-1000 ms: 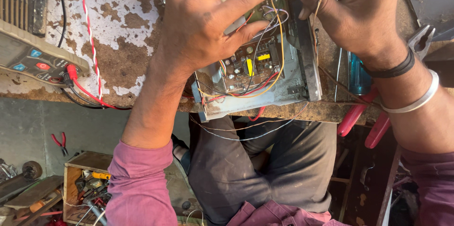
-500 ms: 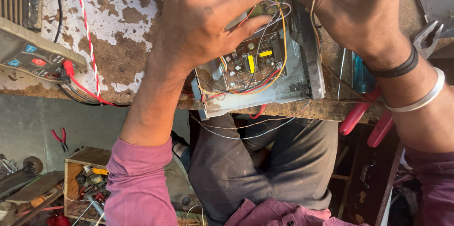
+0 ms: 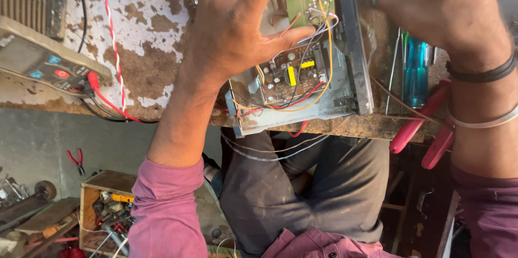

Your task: The person works on a disassembled electronic device, using a screwdriver to adjust components on a circuit board and a soldering iron to solder wires. They handle the circuit board and wires while seated at a cluttered workbench.

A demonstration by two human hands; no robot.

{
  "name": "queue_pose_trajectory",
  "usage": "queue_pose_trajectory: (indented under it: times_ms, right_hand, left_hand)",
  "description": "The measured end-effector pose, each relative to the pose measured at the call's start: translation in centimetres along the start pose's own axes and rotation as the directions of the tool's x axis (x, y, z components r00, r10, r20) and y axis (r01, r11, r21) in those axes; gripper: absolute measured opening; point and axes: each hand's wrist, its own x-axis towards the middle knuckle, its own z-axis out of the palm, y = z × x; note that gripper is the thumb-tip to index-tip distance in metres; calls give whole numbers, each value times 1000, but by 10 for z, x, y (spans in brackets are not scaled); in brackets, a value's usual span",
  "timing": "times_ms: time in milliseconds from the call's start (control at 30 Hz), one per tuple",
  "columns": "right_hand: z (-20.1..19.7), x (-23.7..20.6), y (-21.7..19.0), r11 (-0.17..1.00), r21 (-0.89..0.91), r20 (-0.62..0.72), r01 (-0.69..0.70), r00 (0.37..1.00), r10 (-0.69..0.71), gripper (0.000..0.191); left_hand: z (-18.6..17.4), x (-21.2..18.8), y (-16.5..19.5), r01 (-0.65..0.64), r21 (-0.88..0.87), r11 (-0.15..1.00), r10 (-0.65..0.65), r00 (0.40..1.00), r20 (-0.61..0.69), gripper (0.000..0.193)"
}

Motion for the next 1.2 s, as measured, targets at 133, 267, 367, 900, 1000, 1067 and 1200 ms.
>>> queue_pose_trajectory:
  times_ms: [133, 267, 367, 900, 1000, 1067, 1200]
  right_hand:
    - [-11, 10, -24, 771, 636, 100, 5, 991, -88, 54]
    - [-19, 27, -54, 875, 309, 27, 371, 917, -398, 85]
    - [-19, 30, -65, 913, 159, -7, 376, 925, -379, 83]
    - [-15, 41, -71, 960, 174, -86, 221, 974, -209, 75]
    - [-14, 39, -71, 954, 225, -81, 197, 980, -184, 75]
    - [-14, 37, -69, 951, 228, -80, 210, 977, -197, 75]
    - [-13, 34, -67, 932, 301, -77, 205, 979, -190, 74]
  left_hand:
    - [-5, 4, 5, 1, -120, 993, -4, 1000, -22, 82]
    - [-8, 9, 12, 27, -220, 975, -29, 1000, -5, 89]
    - [-6, 11, 14, 51, -296, 954, -51, 999, 9, 95]
    - [-44, -5, 145, 288, -932, 218, 159, 932, 325, 78]
    - [-34, -13, 153, 290, -910, 297, 113, 935, 335, 74]
    - [-43, -16, 145, 222, -785, 579, -10, 964, 265, 74]
    - [-44, -3, 113, 257, 264, 929, -286, 955, 75, 105]
